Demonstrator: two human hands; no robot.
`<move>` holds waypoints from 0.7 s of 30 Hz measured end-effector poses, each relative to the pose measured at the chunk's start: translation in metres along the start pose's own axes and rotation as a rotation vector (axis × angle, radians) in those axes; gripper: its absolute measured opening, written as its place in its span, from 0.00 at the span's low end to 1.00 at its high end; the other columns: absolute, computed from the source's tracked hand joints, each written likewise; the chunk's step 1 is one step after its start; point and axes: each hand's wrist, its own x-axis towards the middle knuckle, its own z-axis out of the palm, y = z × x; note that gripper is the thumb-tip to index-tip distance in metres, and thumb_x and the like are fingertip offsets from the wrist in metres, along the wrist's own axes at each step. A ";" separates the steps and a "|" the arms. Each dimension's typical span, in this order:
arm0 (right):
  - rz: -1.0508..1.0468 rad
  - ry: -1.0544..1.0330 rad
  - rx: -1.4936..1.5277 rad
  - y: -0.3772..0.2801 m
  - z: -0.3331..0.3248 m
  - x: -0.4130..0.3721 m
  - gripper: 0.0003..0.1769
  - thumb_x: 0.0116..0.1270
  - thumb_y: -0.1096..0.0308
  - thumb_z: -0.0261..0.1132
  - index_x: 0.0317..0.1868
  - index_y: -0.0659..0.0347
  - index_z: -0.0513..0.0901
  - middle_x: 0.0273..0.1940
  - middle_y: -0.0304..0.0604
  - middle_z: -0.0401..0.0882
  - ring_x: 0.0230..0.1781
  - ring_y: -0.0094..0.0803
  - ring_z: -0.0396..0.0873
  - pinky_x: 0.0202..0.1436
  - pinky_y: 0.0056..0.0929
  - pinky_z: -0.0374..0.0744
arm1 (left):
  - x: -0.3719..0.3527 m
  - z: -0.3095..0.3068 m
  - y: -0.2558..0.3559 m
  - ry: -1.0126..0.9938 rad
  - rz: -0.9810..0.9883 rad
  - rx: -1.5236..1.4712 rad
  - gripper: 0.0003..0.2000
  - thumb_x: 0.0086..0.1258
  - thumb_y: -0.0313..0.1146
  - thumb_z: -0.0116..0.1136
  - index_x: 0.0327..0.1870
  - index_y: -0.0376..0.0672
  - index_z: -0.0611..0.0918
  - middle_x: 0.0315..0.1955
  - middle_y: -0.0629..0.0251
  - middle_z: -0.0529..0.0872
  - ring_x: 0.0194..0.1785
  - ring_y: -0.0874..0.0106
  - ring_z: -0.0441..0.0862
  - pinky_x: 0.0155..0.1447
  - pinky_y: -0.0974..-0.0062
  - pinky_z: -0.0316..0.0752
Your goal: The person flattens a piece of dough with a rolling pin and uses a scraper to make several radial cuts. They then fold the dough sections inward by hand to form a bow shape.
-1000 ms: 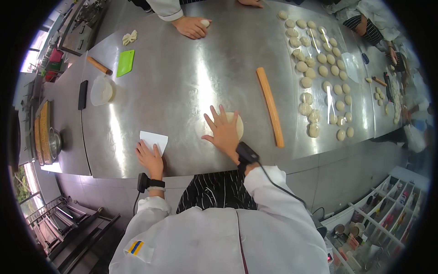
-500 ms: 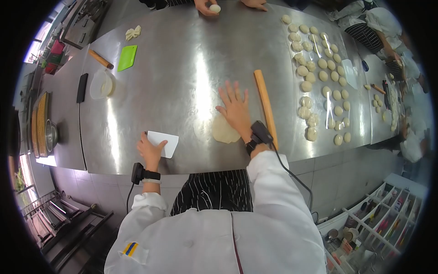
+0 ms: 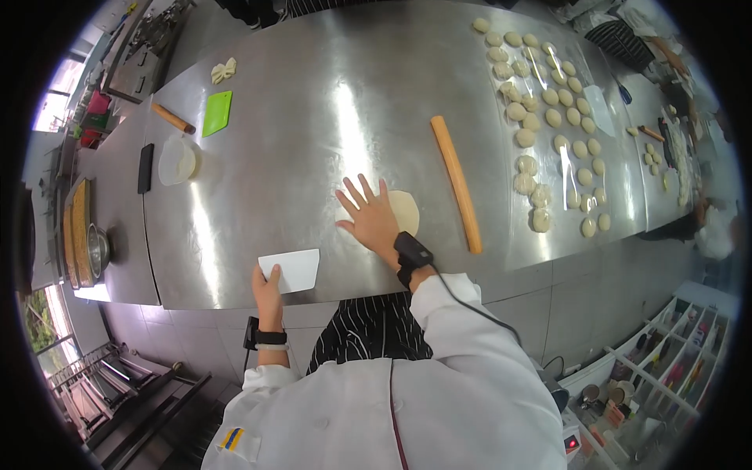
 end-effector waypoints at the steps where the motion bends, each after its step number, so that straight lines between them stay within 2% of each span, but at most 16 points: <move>1: 0.008 0.086 0.037 -0.003 -0.005 0.001 0.36 0.66 0.44 0.59 0.71 0.49 0.66 0.75 0.42 0.55 0.76 0.47 0.49 0.73 0.63 0.51 | -0.004 -0.003 0.002 -0.011 -0.047 -0.047 0.09 0.71 0.27 0.56 0.47 0.33 0.77 0.40 0.64 0.81 0.44 0.74 0.76 0.51 0.74 0.71; 6: -0.020 0.130 -0.006 0.006 -0.021 -0.019 0.37 0.65 0.43 0.59 0.71 0.48 0.65 0.76 0.42 0.54 0.77 0.47 0.48 0.74 0.61 0.51 | -0.009 -0.006 0.009 -0.002 -0.040 -0.095 0.09 0.72 0.28 0.55 0.49 0.35 0.77 0.40 0.66 0.81 0.43 0.77 0.76 0.51 0.76 0.71; 8: 0.077 0.047 0.015 0.008 -0.017 -0.029 0.38 0.65 0.43 0.59 0.72 0.48 0.65 0.76 0.41 0.53 0.77 0.46 0.48 0.74 0.61 0.50 | -0.010 -0.007 0.016 -0.035 -0.038 -0.154 0.09 0.73 0.29 0.55 0.50 0.35 0.77 0.41 0.66 0.81 0.44 0.77 0.76 0.52 0.76 0.71; 10: 0.018 0.008 0.018 0.014 -0.026 -0.022 0.37 0.66 0.44 0.59 0.72 0.49 0.64 0.76 0.41 0.53 0.78 0.46 0.47 0.75 0.58 0.50 | -0.006 0.001 0.029 -0.066 -0.005 -0.192 0.09 0.74 0.29 0.55 0.50 0.35 0.76 0.42 0.66 0.81 0.45 0.77 0.76 0.52 0.76 0.71; 12: -0.026 0.215 0.279 0.032 -0.032 -0.013 0.35 0.69 0.49 0.59 0.73 0.50 0.62 0.76 0.43 0.53 0.78 0.46 0.47 0.77 0.52 0.50 | -0.005 0.011 0.037 -0.085 0.008 -0.215 0.09 0.74 0.29 0.54 0.50 0.35 0.76 0.42 0.66 0.81 0.45 0.77 0.76 0.53 0.77 0.71; 13: -0.020 0.200 0.297 0.036 -0.028 -0.015 0.35 0.69 0.49 0.59 0.73 0.50 0.62 0.76 0.43 0.53 0.78 0.46 0.47 0.77 0.52 0.50 | -0.006 0.015 0.039 -0.117 -0.020 -0.293 0.09 0.74 0.29 0.54 0.50 0.35 0.76 0.42 0.66 0.81 0.45 0.78 0.76 0.53 0.77 0.71; 15: -0.065 0.028 0.259 0.047 -0.027 -0.010 0.31 0.70 0.56 0.59 0.70 0.54 0.66 0.75 0.47 0.55 0.77 0.47 0.49 0.77 0.46 0.52 | -0.009 0.028 0.049 -0.135 -0.063 -0.404 0.08 0.75 0.28 0.53 0.49 0.35 0.77 0.41 0.68 0.82 0.43 0.79 0.76 0.52 0.78 0.71; 16: -0.064 0.032 0.254 0.050 -0.031 -0.012 0.31 0.70 0.56 0.59 0.70 0.54 0.66 0.75 0.47 0.55 0.77 0.47 0.49 0.77 0.46 0.52 | -0.011 0.035 0.053 -0.140 -0.060 -0.407 0.08 0.75 0.28 0.53 0.49 0.35 0.77 0.41 0.68 0.82 0.43 0.79 0.76 0.52 0.78 0.71; 18: 0.179 0.320 0.752 0.051 -0.041 -0.022 0.28 0.67 0.57 0.62 0.66 0.57 0.71 0.73 0.48 0.59 0.76 0.48 0.53 0.76 0.45 0.55 | -0.014 0.042 0.056 -0.365 -0.042 -0.254 0.08 0.73 0.28 0.54 0.49 0.36 0.78 0.38 0.68 0.83 0.41 0.79 0.77 0.49 0.79 0.72; 19: 0.164 0.160 0.782 0.045 -0.056 -0.033 0.28 0.66 0.57 0.63 0.64 0.58 0.72 0.73 0.49 0.60 0.75 0.48 0.55 0.75 0.45 0.57 | -0.010 0.047 0.040 -0.434 0.042 -0.007 0.10 0.70 0.28 0.57 0.48 0.35 0.77 0.33 0.65 0.84 0.36 0.79 0.78 0.43 0.78 0.73; 20: 0.153 -0.007 0.811 0.030 -0.074 -0.050 0.28 0.65 0.56 0.65 0.62 0.60 0.74 0.72 0.49 0.61 0.74 0.48 0.56 0.74 0.45 0.58 | -0.013 0.054 0.043 -0.433 0.039 -0.015 0.10 0.70 0.28 0.57 0.48 0.35 0.77 0.33 0.65 0.84 0.36 0.79 0.78 0.43 0.78 0.73; 21: 0.021 -0.075 0.651 0.010 -0.090 -0.065 0.29 0.64 0.57 0.66 0.63 0.61 0.73 0.72 0.49 0.61 0.73 0.48 0.58 0.73 0.45 0.59 | -0.019 0.068 0.049 -0.489 0.106 0.114 0.12 0.69 0.28 0.58 0.50 0.35 0.76 0.31 0.62 0.84 0.34 0.77 0.79 0.41 0.77 0.74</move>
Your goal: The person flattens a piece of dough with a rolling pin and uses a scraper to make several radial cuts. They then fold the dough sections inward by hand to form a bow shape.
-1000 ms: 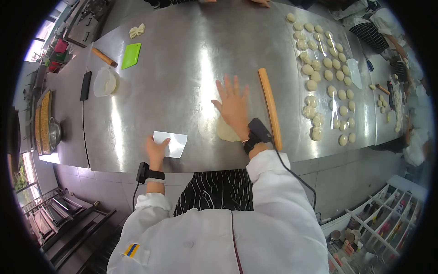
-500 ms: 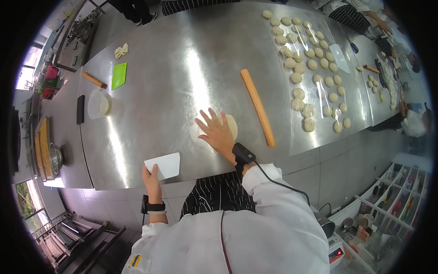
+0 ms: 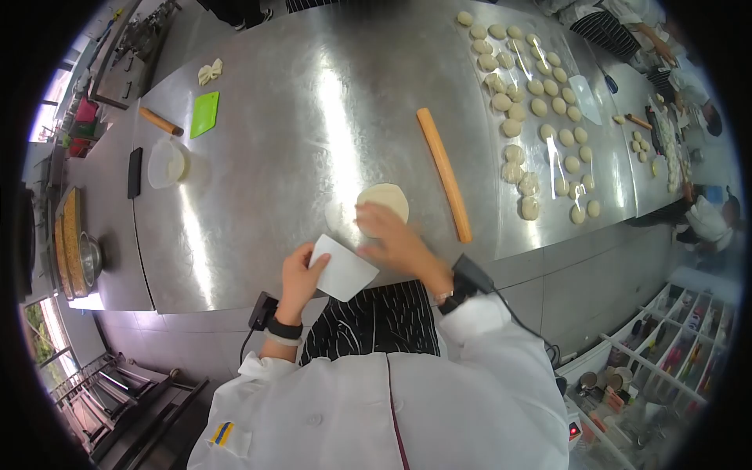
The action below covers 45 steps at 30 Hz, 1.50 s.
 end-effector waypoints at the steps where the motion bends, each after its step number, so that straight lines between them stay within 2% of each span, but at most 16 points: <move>1: -0.095 -0.100 -0.167 -0.022 0.003 -0.016 0.30 0.63 0.57 0.67 0.63 0.61 0.73 0.71 0.49 0.62 0.72 0.48 0.60 0.73 0.44 0.60 | 0.002 0.014 0.007 -0.060 0.040 0.138 0.14 0.67 0.28 0.59 0.51 0.35 0.75 0.29 0.59 0.84 0.33 0.75 0.81 0.38 0.76 0.75; 4: -0.072 -0.163 -0.196 -0.053 0.029 -0.051 0.31 0.62 0.60 0.68 0.62 0.65 0.72 0.71 0.53 0.61 0.71 0.48 0.61 0.72 0.45 0.60 | 0.009 0.048 0.008 0.015 0.096 0.028 0.19 0.65 0.26 0.57 0.58 0.37 0.71 0.27 0.54 0.84 0.31 0.70 0.83 0.37 0.73 0.76; 5: 0.000 -0.079 -0.356 -0.049 0.041 -0.061 0.32 0.61 0.61 0.68 0.62 0.66 0.72 0.68 0.55 0.64 0.69 0.50 0.64 0.70 0.45 0.63 | 0.011 0.054 0.007 0.014 0.094 0.024 0.19 0.65 0.26 0.57 0.58 0.37 0.71 0.27 0.54 0.84 0.31 0.70 0.83 0.37 0.73 0.76; 6: 0.074 0.006 -0.514 -0.047 0.047 -0.066 0.33 0.60 0.62 0.69 0.63 0.67 0.71 0.66 0.57 0.67 0.68 0.51 0.67 0.68 0.44 0.67 | 0.013 0.057 0.008 -0.070 0.010 -0.007 0.21 0.65 0.25 0.55 0.60 0.38 0.69 0.28 0.54 0.84 0.31 0.68 0.84 0.35 0.72 0.76; 9: 0.245 0.139 -0.417 -0.044 0.053 -0.076 0.32 0.58 0.67 0.69 0.63 0.66 0.72 0.62 0.56 0.72 0.59 0.53 0.75 0.59 0.41 0.75 | 0.018 0.062 0.014 -0.207 -0.204 -0.155 0.25 0.64 0.23 0.50 0.65 0.40 0.65 0.27 0.57 0.84 0.29 0.68 0.84 0.29 0.72 0.77; 13: 0.340 0.158 -0.362 -0.074 0.037 -0.067 0.26 0.61 0.70 0.65 0.60 0.66 0.73 0.52 0.59 0.79 0.49 0.53 0.81 0.48 0.44 0.80 | 0.024 0.059 0.028 -0.347 -0.329 -0.353 0.11 0.71 0.29 0.49 0.52 0.39 0.72 0.23 0.64 0.81 0.24 0.73 0.82 0.24 0.77 0.75; 15: 0.499 0.029 0.030 -0.082 0.032 -0.064 0.22 0.61 0.71 0.64 0.57 0.63 0.75 0.43 0.60 0.82 0.41 0.55 0.82 0.43 0.47 0.80 | 0.022 0.061 0.041 -0.434 -0.374 -0.355 0.08 0.73 0.32 0.49 0.47 0.39 0.74 0.22 0.65 0.80 0.22 0.75 0.80 0.23 0.79 0.75; 17: 0.517 0.100 -0.056 -0.062 0.042 -0.073 0.22 0.61 0.71 0.64 0.57 0.61 0.74 0.37 0.60 0.82 0.37 0.56 0.82 0.40 0.49 0.79 | 0.016 0.067 0.053 -0.404 -0.344 -0.349 0.11 0.76 0.38 0.49 0.39 0.38 0.73 0.23 0.65 0.80 0.19 0.78 0.78 0.22 0.81 0.74; 19: 0.527 0.162 -0.146 -0.063 0.041 -0.070 0.23 0.61 0.70 0.65 0.58 0.60 0.73 0.31 0.59 0.82 0.33 0.57 0.82 0.37 0.50 0.79 | 0.016 0.073 0.048 -0.434 -0.286 -0.309 0.12 0.77 0.39 0.48 0.41 0.38 0.73 0.24 0.63 0.80 0.21 0.75 0.79 0.26 0.78 0.76; 21: 0.712 0.167 -0.286 -0.066 0.035 -0.062 0.21 0.65 0.67 0.64 0.57 0.61 0.72 0.28 0.60 0.80 0.30 0.62 0.80 0.32 0.53 0.76 | 0.018 0.079 0.045 -0.510 -0.039 -0.147 0.13 0.79 0.40 0.44 0.44 0.39 0.75 0.31 0.65 0.82 0.32 0.76 0.81 0.37 0.77 0.76; 25: 0.634 0.296 -0.498 -0.049 0.030 -0.050 0.18 0.65 0.66 0.62 0.53 0.61 0.69 0.22 0.55 0.80 0.22 0.56 0.80 0.25 0.52 0.75 | 0.020 0.077 0.037 -0.459 0.145 -0.278 0.11 0.78 0.35 0.47 0.51 0.37 0.75 0.37 0.62 0.82 0.40 0.74 0.80 0.45 0.75 0.75; 27: 0.703 0.271 -0.546 -0.045 0.024 -0.046 0.15 0.67 0.65 0.61 0.49 0.63 0.69 0.21 0.54 0.79 0.20 0.55 0.79 0.24 0.50 0.75 | 0.020 0.064 0.033 -0.228 0.213 -0.124 0.14 0.72 0.27 0.52 0.57 0.38 0.75 0.42 0.59 0.81 0.47 0.68 0.79 0.51 0.71 0.74; 28: 0.702 0.268 -0.546 -0.046 0.025 -0.044 0.15 0.67 0.65 0.61 0.49 0.63 0.69 0.21 0.54 0.79 0.20 0.55 0.79 0.24 0.50 0.75 | 0.021 0.058 0.025 -0.226 0.211 -0.124 0.14 0.72 0.27 0.52 0.57 0.38 0.75 0.42 0.59 0.81 0.47 0.68 0.79 0.51 0.71 0.74; 30: 0.648 0.218 -0.551 -0.048 0.026 -0.043 0.15 0.67 0.66 0.61 0.48 0.64 0.68 0.20 0.54 0.79 0.19 0.55 0.79 0.24 0.50 0.75 | 0.020 0.048 -0.003 0.038 0.462 0.493 0.19 0.63 0.23 0.55 0.57 0.36 0.76 0.48 0.56 0.79 0.52 0.59 0.77 0.56 0.64 0.71; 36: 0.631 0.194 -0.576 -0.043 0.039 -0.038 0.14 0.67 0.67 0.60 0.47 0.65 0.68 0.20 0.55 0.79 0.20 0.55 0.79 0.24 0.51 0.75 | 0.013 0.041 -0.045 0.044 0.648 0.732 0.22 0.56 0.23 0.57 0.56 0.39 0.77 0.54 0.58 0.76 0.59 0.60 0.73 0.60 0.62 0.69; 45: 0.716 0.181 -0.561 -0.032 0.045 -0.037 0.15 0.67 0.66 0.60 0.47 0.65 0.67 0.21 0.57 0.79 0.22 0.57 0.80 0.25 0.51 0.77 | 0.014 0.042 -0.047 0.094 0.671 0.756 0.20 0.56 0.25 0.56 0.53 0.38 0.78 0.52 0.60 0.78 0.58 0.62 0.75 0.60 0.64 0.70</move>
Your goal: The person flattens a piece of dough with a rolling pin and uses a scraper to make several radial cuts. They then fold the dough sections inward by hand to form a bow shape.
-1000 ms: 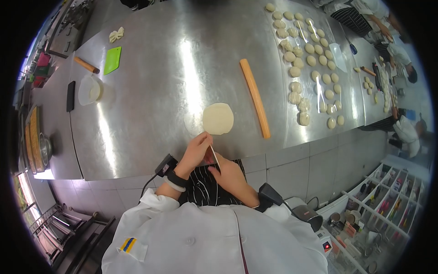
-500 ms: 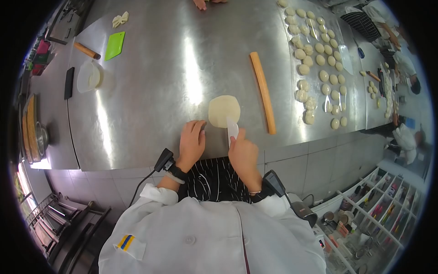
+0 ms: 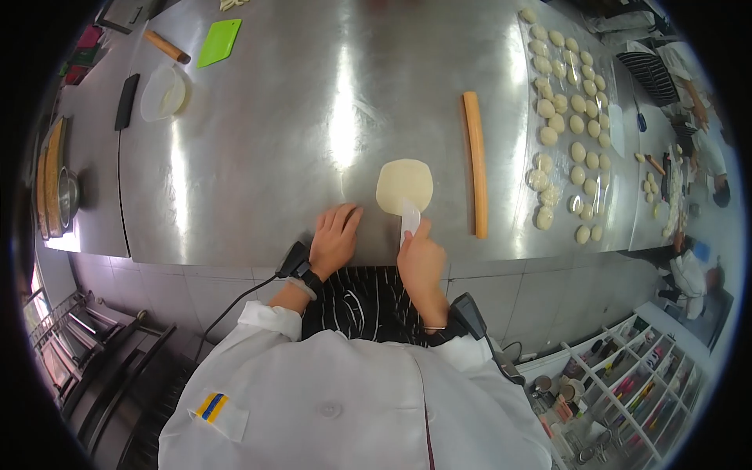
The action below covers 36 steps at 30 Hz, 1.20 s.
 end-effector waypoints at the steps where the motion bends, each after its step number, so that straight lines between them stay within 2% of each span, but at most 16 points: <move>1: -0.005 -0.008 0.002 -0.001 0.000 0.000 0.15 0.67 0.66 0.60 0.47 0.65 0.67 0.21 0.57 0.79 0.22 0.57 0.80 0.25 0.51 0.77 | -0.001 0.000 0.000 -0.002 -0.009 0.004 0.20 0.56 0.25 0.56 0.53 0.38 0.78 0.52 0.60 0.78 0.58 0.62 0.75 0.60 0.64 0.70; 3: 0.018 -0.039 0.006 -0.002 -0.003 0.001 0.18 0.66 0.69 0.61 0.51 0.67 0.66 0.22 0.61 0.78 0.24 0.61 0.78 0.27 0.54 0.74 | 0.000 0.001 0.000 0.027 0.010 0.014 0.19 0.57 0.25 0.56 0.52 0.38 0.79 0.51 0.60 0.78 0.58 0.63 0.75 0.60 0.64 0.70; 9: -0.034 -0.023 -0.050 -0.004 -0.003 0.002 0.15 0.67 0.67 0.60 0.47 0.65 0.67 0.22 0.56 0.80 0.23 0.56 0.81 0.27 0.51 0.78 | 0.001 -0.001 0.000 0.019 0.016 -0.001 0.19 0.56 0.26 0.56 0.52 0.37 0.79 0.51 0.60 0.79 0.58 0.62 0.75 0.60 0.64 0.70; 16: -0.054 -0.040 -0.117 -0.007 0.013 -0.001 0.14 0.67 0.69 0.59 0.48 0.68 0.67 0.22 0.57 0.80 0.23 0.56 0.81 0.27 0.50 0.78 | 0.001 0.001 0.001 0.022 0.024 0.018 0.19 0.56 0.25 0.56 0.52 0.37 0.79 0.51 0.59 0.79 0.57 0.62 0.75 0.59 0.65 0.70; 19: -0.078 -0.028 -0.042 0.004 0.011 -0.018 0.17 0.67 0.69 0.59 0.50 0.70 0.67 0.21 0.57 0.79 0.23 0.57 0.81 0.27 0.52 0.77 | 0.003 0.001 -0.002 0.038 0.035 0.030 0.18 0.57 0.26 0.56 0.51 0.37 0.79 0.50 0.59 0.79 0.57 0.62 0.76 0.59 0.65 0.70; 21: -0.049 -0.096 -0.032 0.010 0.006 -0.040 0.17 0.66 0.69 0.60 0.50 0.69 0.68 0.21 0.57 0.79 0.22 0.57 0.80 0.27 0.54 0.76 | -0.002 0.005 -0.002 0.016 0.031 0.005 0.23 0.54 0.24 0.57 0.55 0.37 0.77 0.53 0.59 0.77 0.59 0.61 0.74 0.61 0.62 0.69; 23: -0.014 -0.083 -0.032 0.013 0.001 -0.041 0.16 0.66 0.69 0.60 0.49 0.68 0.68 0.21 0.58 0.79 0.23 0.58 0.80 0.27 0.54 0.76 | -0.003 0.008 -0.004 0.037 0.034 0.001 0.22 0.54 0.24 0.57 0.55 0.37 0.78 0.53 0.59 0.78 0.58 0.61 0.74 0.61 0.62 0.69; 25: 0.028 -0.073 -0.029 0.013 -0.010 -0.035 0.16 0.66 0.69 0.61 0.48 0.68 0.68 0.21 0.58 0.79 0.23 0.58 0.80 0.27 0.54 0.75 | -0.003 0.007 -0.004 0.052 0.039 -0.004 0.22 0.54 0.24 0.57 0.54 0.37 0.78 0.53 0.59 0.78 0.58 0.61 0.74 0.61 0.62 0.69; 30: -0.105 -0.020 -0.039 0.013 -0.018 0.001 0.16 0.65 0.69 0.61 0.47 0.68 0.68 0.20 0.58 0.79 0.23 0.58 0.80 0.26 0.53 0.76 | -0.002 0.003 -0.001 0.011 0.020 0.000 0.23 0.54 0.24 0.57 0.55 0.37 0.78 0.53 0.59 0.78 0.58 0.61 0.74 0.61 0.62 0.69; 34: -0.117 -0.036 -0.045 0.012 -0.016 0.004 0.15 0.65 0.69 0.61 0.47 0.68 0.68 0.21 0.56 0.79 0.22 0.57 0.80 0.26 0.52 0.76 | -0.001 -0.001 0.000 0.007 0.018 -0.010 0.23 0.53 0.23 0.57 0.55 0.37 0.77 0.53 0.59 0.78 0.58 0.61 0.74 0.61 0.62 0.69; 36: -0.104 -0.072 -0.078 0.013 -0.013 0.005 0.16 0.66 0.68 0.61 0.48 0.68 0.68 0.22 0.55 0.80 0.22 0.56 0.80 0.26 0.51 0.77 | 0.001 -0.002 0.001 0.027 0.025 0.014 0.19 0.56 0.26 0.55 0.51 0.36 0.79 0.50 0.58 0.79 0.57 0.61 0.76 0.60 0.64 0.70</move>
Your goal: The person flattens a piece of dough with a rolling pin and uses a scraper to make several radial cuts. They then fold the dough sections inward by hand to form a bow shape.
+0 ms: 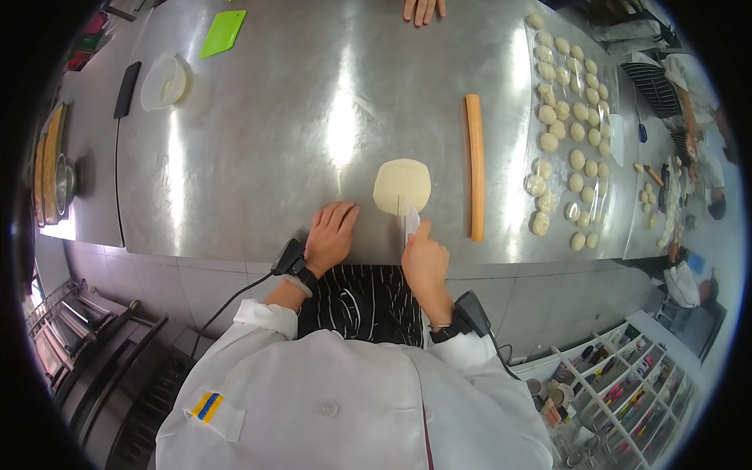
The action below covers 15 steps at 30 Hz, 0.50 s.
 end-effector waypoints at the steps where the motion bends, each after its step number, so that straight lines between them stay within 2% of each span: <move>1: 0.000 -0.002 -0.001 0.000 0.003 0.001 0.16 0.66 0.68 0.61 0.48 0.68 0.68 0.22 0.55 0.80 0.22 0.56 0.80 0.26 0.51 0.77 | 0.001 0.001 -0.001 -0.001 -0.002 -0.001 0.19 0.56 0.26 0.55 0.51 0.36 0.79 0.50 0.58 0.79 0.57 0.61 0.76 0.60 0.64 0.70; 6: 0.008 -0.019 -0.061 0.005 0.015 -0.005 0.19 0.68 0.65 0.59 0.53 0.69 0.68 0.21 0.55 0.80 0.22 0.56 0.81 0.27 0.50 0.77 | 0.001 0.003 -0.001 0.011 -0.001 0.021 0.17 0.58 0.26 0.54 0.50 0.36 0.80 0.49 0.59 0.80 0.56 0.62 0.77 0.59 0.64 0.71; 9: 0.045 -0.109 -0.057 0.014 0.018 -0.044 0.20 0.67 0.64 0.59 0.54 0.69 0.69 0.22 0.57 0.80 0.22 0.56 0.80 0.27 0.51 0.77 | -0.003 0.006 -0.003 -0.012 -0.008 -0.007 0.22 0.53 0.24 0.57 0.54 0.37 0.78 0.51 0.59 0.78 0.57 0.61 0.75 0.62 0.62 0.69; 11: 0.075 -0.114 -0.023 0.030 0.021 -0.073 0.21 0.67 0.63 0.60 0.53 0.69 0.70 0.23 0.58 0.80 0.23 0.57 0.80 0.28 0.52 0.77 | -0.005 0.006 -0.003 -0.014 -0.012 -0.018 0.22 0.54 0.24 0.57 0.54 0.37 0.78 0.52 0.59 0.78 0.57 0.60 0.75 0.61 0.62 0.69; 15: 0.147 -0.039 0.069 0.048 -0.026 -0.052 0.21 0.67 0.62 0.61 0.53 0.70 0.71 0.25 0.62 0.80 0.26 0.60 0.80 0.31 0.54 0.76 | -0.002 0.006 -0.001 0.033 -0.005 0.018 0.19 0.56 0.25 0.56 0.51 0.37 0.79 0.51 0.59 0.79 0.57 0.62 0.76 0.59 0.65 0.71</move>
